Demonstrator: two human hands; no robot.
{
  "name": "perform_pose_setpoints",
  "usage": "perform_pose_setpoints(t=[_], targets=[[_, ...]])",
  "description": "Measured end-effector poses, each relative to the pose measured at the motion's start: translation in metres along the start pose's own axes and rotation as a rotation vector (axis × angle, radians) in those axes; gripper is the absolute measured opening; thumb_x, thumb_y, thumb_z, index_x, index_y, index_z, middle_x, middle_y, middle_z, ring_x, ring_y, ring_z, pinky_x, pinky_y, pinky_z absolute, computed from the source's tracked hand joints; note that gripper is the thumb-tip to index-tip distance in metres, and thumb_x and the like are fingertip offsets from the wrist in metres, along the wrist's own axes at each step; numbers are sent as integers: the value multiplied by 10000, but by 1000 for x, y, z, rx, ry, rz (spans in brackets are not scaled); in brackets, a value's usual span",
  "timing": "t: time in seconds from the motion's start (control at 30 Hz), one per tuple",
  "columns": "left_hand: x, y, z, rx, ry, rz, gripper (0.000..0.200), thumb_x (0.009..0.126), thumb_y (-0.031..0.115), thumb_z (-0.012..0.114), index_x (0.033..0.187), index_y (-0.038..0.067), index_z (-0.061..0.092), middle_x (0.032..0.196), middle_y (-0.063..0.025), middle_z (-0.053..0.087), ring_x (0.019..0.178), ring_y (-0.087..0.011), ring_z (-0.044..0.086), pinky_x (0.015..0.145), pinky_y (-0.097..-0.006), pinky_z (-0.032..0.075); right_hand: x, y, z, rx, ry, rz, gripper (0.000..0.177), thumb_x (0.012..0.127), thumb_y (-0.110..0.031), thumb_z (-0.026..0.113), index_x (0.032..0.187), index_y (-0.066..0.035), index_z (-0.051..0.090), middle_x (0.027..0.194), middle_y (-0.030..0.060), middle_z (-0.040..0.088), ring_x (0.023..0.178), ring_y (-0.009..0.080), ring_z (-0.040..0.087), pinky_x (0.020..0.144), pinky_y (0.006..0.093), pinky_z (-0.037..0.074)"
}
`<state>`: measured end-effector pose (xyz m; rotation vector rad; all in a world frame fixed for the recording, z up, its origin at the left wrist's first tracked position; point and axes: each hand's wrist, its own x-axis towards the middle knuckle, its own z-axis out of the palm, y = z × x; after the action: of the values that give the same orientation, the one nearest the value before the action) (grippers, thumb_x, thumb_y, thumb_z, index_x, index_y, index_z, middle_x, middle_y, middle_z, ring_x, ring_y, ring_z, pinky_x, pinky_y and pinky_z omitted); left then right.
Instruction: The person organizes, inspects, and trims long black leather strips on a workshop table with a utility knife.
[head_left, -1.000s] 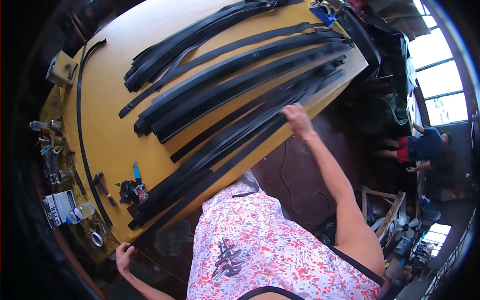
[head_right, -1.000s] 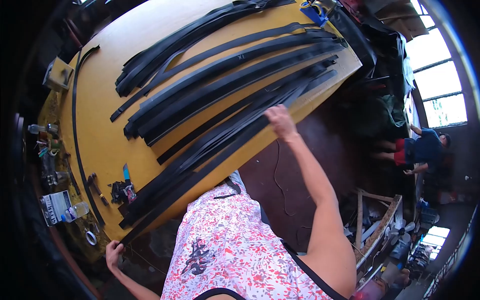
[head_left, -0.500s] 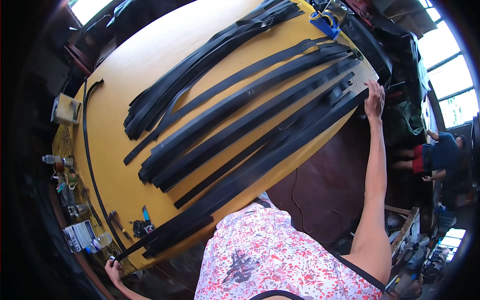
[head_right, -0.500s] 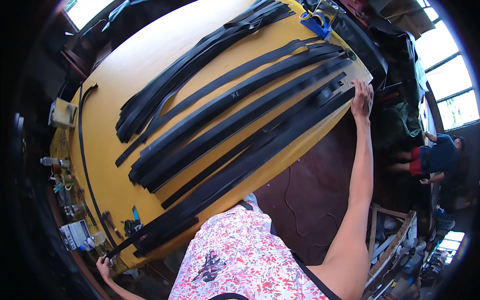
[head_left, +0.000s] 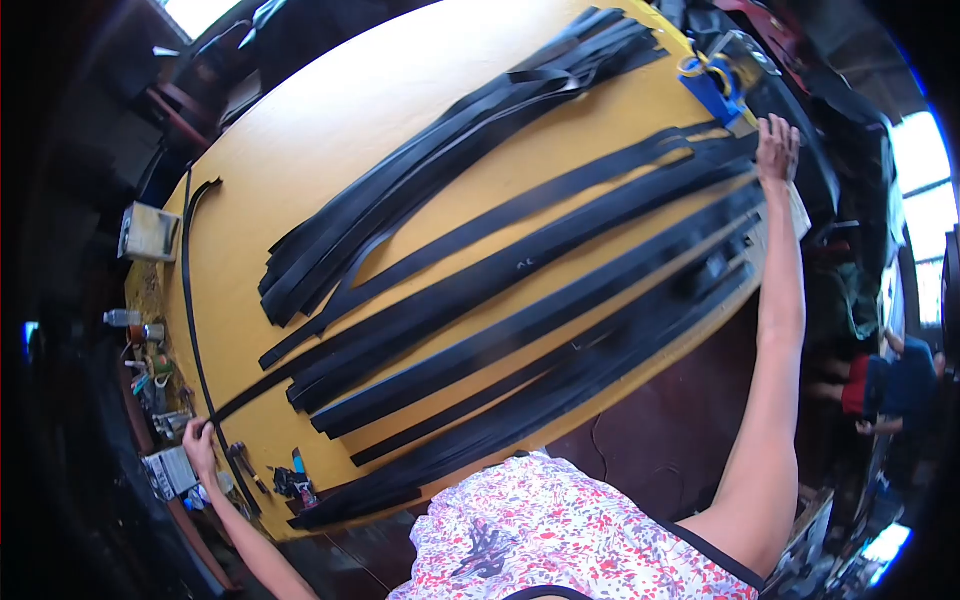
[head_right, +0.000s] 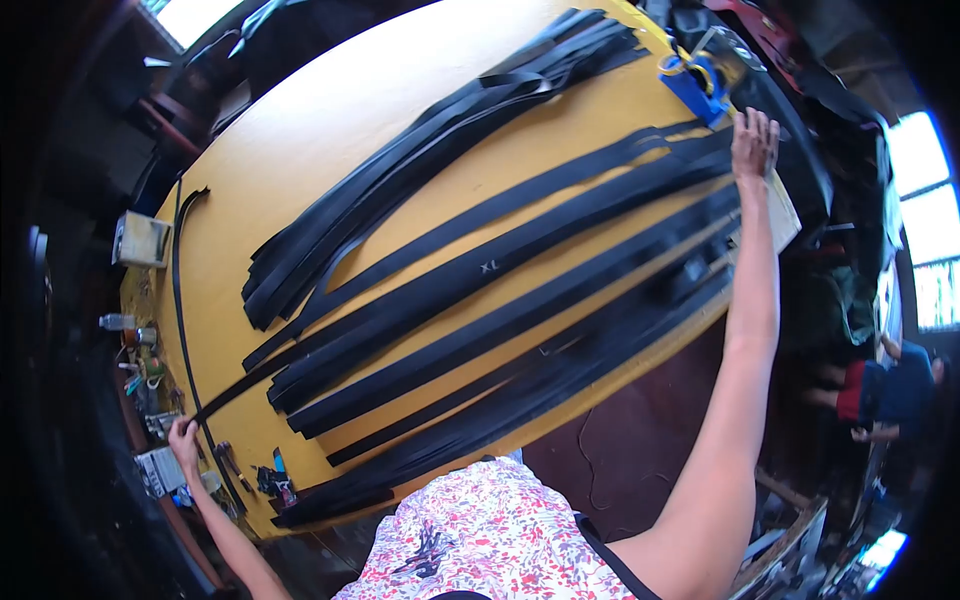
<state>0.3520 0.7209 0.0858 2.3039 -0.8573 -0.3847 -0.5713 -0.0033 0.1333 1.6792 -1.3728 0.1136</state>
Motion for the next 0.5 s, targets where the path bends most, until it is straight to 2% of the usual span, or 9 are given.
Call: perform_pose_setpoints(t=[0.07,0.13,0.17,0.23,0.3,0.33,0.37,0.43,0.5], targets=[[24,19,21,-34,3,0,69,875,59,615,939,33,615,730,22,546,585,-48,477,485,-204,370,20,1,12,-30,7,-40,262,918,-191,491,1128,-134,636,1223,55,600,1179,235,526,1042,434,370],[43,41,45,16,32,-65,157,877,112,656,999,16,632,770,8,604,697,-81,534,626,-224,438,33,3,44,10,-67,6,251,914,-270,547,1123,-183,656,1289,85,562,1218,237,497,1002,459,397],[50,53,62,16,54,54,192,880,154,666,1008,14,639,772,-1,617,717,-95,549,659,-237,448,35,-1,69,5,30,56,326,861,-304,640,1183,-250,620,1319,102,533,1238,276,481,958,498,426],[60,77,86,39,-32,49,215,874,224,668,943,21,653,771,-9,621,698,-92,546,627,-248,438,40,-20,83,-115,-169,131,641,765,-383,757,1332,-300,470,1375,130,476,1256,364,450,989,523,393],[71,67,104,-26,-94,-66,177,841,175,658,947,33,655,762,-19,622,652,-96,558,574,-260,447,27,-24,192,88,-75,142,653,820,-327,709,1393,-296,397,1432,161,399,1270,365,448,978,570,399],[76,62,112,-6,-110,-45,190,818,149,656,974,41,652,762,-25,629,621,-103,568,568,-264,461,24,-45,164,-156,-216,-24,673,827,-256,687,1420,-278,367,1463,183,352,1269,378,452,1004,547,391],[81,46,123,-10,-66,-92,235,800,148,669,1010,46,649,763,-35,637,595,-97,571,561,-266,470,31,-68,114,-20,-422,0,725,788,-173,710,1424,-239,367,1492,198,304,1286,400,428,1040,521,371],[89,31,128,229,-41,-153,322,793,140,672,1100,51,635,865,-104,693,749,-197,657,693,-337,518,22,-83,134,177,-363,-75,816,732,-117,762,1433,-234,362,1506,205,282,1288,397,424,1038,514,379],[80,41,132,394,72,-157,359,800,140,665,1145,53,621,970,-141,701,893,-258,672,810,-375,518,24,-112,57,278,-419,-85,681,796,-172,726,1402,-167,415,1467,200,355,1259,379,465,1036,468,397]])
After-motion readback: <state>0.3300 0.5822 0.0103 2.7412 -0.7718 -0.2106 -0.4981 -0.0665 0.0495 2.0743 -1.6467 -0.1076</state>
